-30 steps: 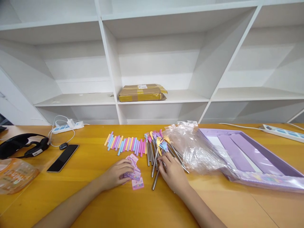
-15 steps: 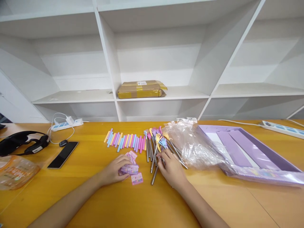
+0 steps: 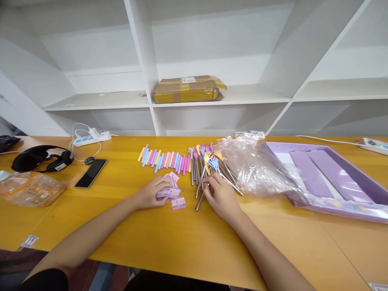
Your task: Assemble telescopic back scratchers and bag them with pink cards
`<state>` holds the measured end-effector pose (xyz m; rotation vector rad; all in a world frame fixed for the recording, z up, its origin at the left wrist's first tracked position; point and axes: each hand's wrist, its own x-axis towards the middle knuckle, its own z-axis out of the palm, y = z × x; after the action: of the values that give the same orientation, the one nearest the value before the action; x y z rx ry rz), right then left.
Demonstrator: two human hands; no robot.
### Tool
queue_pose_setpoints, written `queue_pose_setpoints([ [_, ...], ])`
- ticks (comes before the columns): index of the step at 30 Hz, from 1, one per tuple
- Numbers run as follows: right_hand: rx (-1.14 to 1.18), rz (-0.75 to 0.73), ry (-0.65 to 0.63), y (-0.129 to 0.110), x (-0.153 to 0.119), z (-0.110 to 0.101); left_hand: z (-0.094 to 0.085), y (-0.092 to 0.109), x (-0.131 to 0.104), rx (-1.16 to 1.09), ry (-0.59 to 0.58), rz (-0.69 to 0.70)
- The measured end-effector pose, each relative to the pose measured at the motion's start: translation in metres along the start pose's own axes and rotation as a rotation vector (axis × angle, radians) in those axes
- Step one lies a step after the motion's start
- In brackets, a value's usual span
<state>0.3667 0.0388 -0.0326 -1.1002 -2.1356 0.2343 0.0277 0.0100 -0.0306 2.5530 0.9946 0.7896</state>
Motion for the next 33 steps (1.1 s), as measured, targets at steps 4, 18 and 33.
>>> queue_pose_setpoints([
  [4,0.005,0.025,-0.019,0.001,0.001,-0.004,0.0,0.0,0.001,0.026,0.013,0.013],
  [18,0.028,-0.018,-0.005,-0.012,0.002,-0.004,0.001,-0.004,-0.003,0.036,0.133,-0.074],
  [33,0.053,-0.012,-0.046,-0.015,0.001,-0.003,0.005,-0.011,-0.004,0.071,0.216,-0.062],
])
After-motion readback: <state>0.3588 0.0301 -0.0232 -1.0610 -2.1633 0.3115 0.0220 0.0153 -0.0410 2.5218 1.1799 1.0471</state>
